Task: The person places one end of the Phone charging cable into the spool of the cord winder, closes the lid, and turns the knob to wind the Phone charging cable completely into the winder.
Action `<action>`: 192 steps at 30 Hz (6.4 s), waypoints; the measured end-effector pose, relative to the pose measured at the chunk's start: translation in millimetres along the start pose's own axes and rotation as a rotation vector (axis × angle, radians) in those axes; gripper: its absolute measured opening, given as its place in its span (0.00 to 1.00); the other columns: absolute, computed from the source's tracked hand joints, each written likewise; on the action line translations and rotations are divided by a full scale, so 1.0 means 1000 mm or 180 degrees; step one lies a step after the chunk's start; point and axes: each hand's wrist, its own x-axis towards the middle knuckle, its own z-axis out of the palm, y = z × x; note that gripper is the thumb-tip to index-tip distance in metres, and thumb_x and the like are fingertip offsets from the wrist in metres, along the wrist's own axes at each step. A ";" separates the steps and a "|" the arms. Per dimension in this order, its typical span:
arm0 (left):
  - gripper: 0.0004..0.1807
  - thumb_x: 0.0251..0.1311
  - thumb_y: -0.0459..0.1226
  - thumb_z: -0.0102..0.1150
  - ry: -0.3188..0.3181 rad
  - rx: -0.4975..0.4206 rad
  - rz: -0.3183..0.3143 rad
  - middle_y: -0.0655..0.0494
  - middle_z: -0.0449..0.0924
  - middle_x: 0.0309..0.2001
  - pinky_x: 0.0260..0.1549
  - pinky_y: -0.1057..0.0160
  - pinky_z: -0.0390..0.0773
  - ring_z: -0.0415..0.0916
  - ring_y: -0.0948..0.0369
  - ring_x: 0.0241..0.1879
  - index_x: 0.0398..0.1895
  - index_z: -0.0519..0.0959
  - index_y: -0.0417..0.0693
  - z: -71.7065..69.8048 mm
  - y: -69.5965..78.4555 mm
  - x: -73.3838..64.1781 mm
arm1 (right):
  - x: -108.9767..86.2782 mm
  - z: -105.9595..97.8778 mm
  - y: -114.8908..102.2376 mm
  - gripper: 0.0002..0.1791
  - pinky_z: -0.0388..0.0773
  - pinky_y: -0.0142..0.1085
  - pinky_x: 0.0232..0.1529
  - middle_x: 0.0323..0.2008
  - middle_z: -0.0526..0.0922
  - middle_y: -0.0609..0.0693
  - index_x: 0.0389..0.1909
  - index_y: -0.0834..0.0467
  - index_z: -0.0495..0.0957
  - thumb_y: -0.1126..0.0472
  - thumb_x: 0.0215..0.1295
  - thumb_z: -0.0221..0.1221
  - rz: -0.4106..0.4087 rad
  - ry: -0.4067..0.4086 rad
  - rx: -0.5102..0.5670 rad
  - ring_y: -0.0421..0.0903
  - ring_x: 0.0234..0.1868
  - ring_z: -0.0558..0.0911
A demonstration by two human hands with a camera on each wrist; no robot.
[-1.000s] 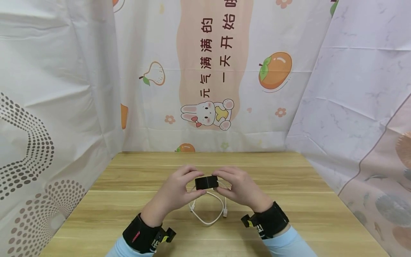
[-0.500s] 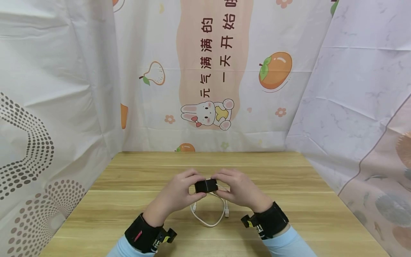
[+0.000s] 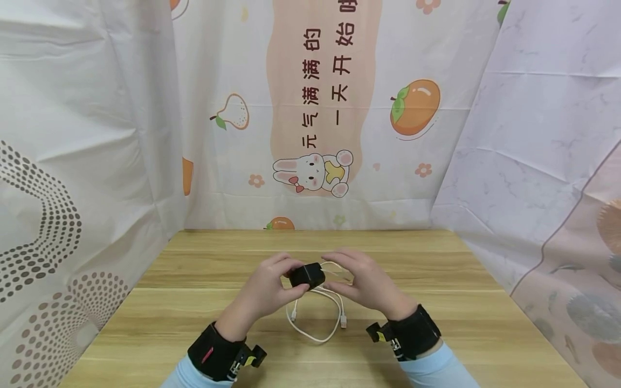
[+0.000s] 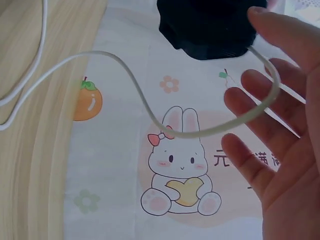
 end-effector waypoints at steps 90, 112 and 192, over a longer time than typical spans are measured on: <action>0.13 0.58 0.35 0.63 -0.0199 -0.2223 -0.2251 0.43 0.79 0.35 0.32 0.50 0.81 0.78 0.53 0.34 0.41 0.80 0.33 -0.018 0.017 0.010 | 0.007 0.026 -0.018 0.13 0.73 0.31 0.33 0.36 0.75 0.44 0.42 0.50 0.85 0.60 0.54 0.68 -0.0306 0.0254 -0.0486 0.41 0.38 0.75; 0.18 0.56 0.43 0.66 -0.0177 -0.2315 -0.2200 0.44 0.79 0.38 0.31 0.53 0.81 0.79 0.52 0.37 0.42 0.81 0.38 0.001 -0.007 0.002 | 0.008 0.025 -0.020 0.09 0.70 0.29 0.25 0.24 0.77 0.41 0.34 0.52 0.86 0.54 0.53 0.69 -0.0306 0.0497 -0.0825 0.39 0.25 0.72; 0.13 0.57 0.40 0.66 0.0995 -0.1987 -0.1861 0.47 0.78 0.36 0.31 0.62 0.78 0.73 0.54 0.33 0.44 0.82 0.44 0.006 -0.013 0.007 | 0.016 -0.038 -0.034 0.08 0.63 0.26 0.19 0.20 0.69 0.41 0.33 0.54 0.84 0.61 0.51 0.69 0.0304 0.1341 -0.0856 0.38 0.19 0.68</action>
